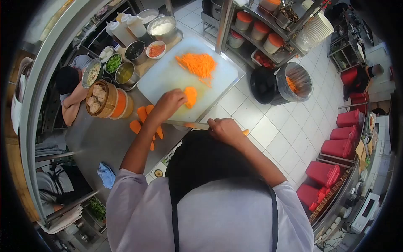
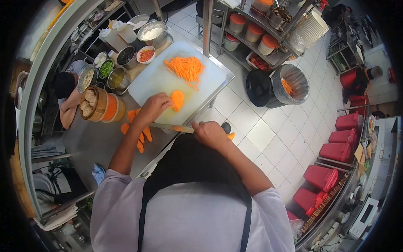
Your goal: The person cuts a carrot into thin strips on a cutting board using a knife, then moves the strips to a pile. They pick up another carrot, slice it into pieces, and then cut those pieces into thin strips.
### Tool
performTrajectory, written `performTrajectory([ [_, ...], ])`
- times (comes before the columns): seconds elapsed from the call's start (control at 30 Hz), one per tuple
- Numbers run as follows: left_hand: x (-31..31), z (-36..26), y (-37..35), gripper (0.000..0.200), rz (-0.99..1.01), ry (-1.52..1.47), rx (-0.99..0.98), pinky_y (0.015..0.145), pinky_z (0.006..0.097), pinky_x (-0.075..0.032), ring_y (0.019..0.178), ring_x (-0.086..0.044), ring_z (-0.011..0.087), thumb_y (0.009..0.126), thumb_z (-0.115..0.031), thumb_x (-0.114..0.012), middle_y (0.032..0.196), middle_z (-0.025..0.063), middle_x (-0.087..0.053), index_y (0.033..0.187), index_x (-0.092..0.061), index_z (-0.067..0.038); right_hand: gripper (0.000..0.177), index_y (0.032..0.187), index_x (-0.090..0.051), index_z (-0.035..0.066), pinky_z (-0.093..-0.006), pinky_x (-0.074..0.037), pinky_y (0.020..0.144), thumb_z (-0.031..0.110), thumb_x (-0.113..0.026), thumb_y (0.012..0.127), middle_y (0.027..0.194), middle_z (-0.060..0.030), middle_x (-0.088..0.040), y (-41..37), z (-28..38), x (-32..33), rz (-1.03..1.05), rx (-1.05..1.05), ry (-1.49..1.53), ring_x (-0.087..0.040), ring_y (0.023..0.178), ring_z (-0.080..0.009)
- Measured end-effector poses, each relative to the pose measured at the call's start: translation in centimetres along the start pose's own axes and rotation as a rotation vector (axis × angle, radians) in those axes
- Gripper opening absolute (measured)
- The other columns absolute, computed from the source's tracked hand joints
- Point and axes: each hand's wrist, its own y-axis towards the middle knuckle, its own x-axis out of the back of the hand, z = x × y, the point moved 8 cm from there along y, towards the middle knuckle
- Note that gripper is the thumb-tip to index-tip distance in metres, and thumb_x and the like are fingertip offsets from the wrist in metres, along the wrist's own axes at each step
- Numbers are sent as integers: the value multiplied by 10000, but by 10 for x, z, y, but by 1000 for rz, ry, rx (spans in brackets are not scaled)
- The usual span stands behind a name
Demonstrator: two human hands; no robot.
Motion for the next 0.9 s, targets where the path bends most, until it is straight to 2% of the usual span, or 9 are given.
performTrajectory([
  [0.07, 17, -3, 9, 136, -49, -42, -11, 825, 405, -548, 934, -718, 297, 962, -77, -706, 974, 171, -714, 1045, -674, 25, 234, 1018, -606, 51, -505, -580, 697, 198, -722, 878, 816, -169, -725, -11, -7, 2, 3, -4, 24, -715, 741, -409],
  [0.17, -4, 9, 11, 110, -77, -259, 102, 789, 400, -545, 863, -693, 310, 950, -64, -707, 914, 159, -689, 957, -668, 39, 226, 1016, -604, 49, -505, -570, 687, 182, -722, 875, 796, -169, -717, -55, -27, 12, 66, -91, 44, -712, 739, -403],
  [0.27, -24, 24, 10, 112, -18, -277, 133, 773, 404, -546, 844, -686, 316, 936, -57, -719, 887, 153, -678, 920, -659, 36, 223, 992, -609, 52, -506, -558, 675, 177, -740, 860, 778, -160, -713, -99, -51, 15, 119, -231, 29, -712, 741, -394],
  [0.37, -35, 23, 5, 99, -24, -186, 46, 783, 404, -555, 870, -699, 307, 919, -56, -733, 938, 149, -691, 947, -679, 22, 207, 946, -613, 55, -496, -553, 661, 170, -756, 851, 740, -147, -706, -146, -65, 12, 99, -341, 125, -710, 719, -383],
  [0.47, -41, 23, 0, 90, -168, -138, -78, 788, 448, -542, 904, -688, 352, 922, -68, -718, 991, 152, -694, 971, -676, -5, 180, 933, -633, 53, -477, -551, 651, 148, -760, 848, 729, -148, -713, -179, -70, 8, 88, -474, 209, -710, 699, -377],
  [0.57, -41, 28, -9, 211, -248, -147, 50, 854, 450, -553, 1007, -682, 338, 894, -124, -780, 1139, 141, -675, 1066, -701, -30, 179, 962, -655, 48, -462, -554, 654, 138, -761, 850, 731, -154, -722, -192, -67, 5, 29, -525, 264, -714, 693, -371],
  [0.67, -25, 2, -20, 447, -377, -22, 107, 1016, 457, -533, 1203, -633, 362, 863, -199, -836, 1345, 161, -618, 1253, -679, -48, 207, 1009, -663, 42, -462, -552, 663, 171, -763, 882, 743, -168, -722, -189, -65, 6, -47, -546, 312, -715, 707, -382],
  [0.77, -36, -2, -17, 718, -415, 74, 120, 1165, 482, -441, 1379, -522, 394, 808, -299, -883, 1537, 164, -510, 1424, -606, -52, 205, 1019, -660, 42, -476, -548, 665, 200, -746, 923, 751, -184, -717, -169, -63, 2, -72, -594, 328, -707, 711, -403],
  [0.9, -53, -2, -4, 688, -403, 96, -19, 1201, 506, -405, 1422, -490, 408, 849, -289, -851, 1560, 196, -495, 1435, -597, -32, 237, 1086, -645, 36, -509, -540, 661, 228, -715, 965, 770, -202, -717, -122, -64, -5, -82, -623, 349, -693, 699, -432],
])
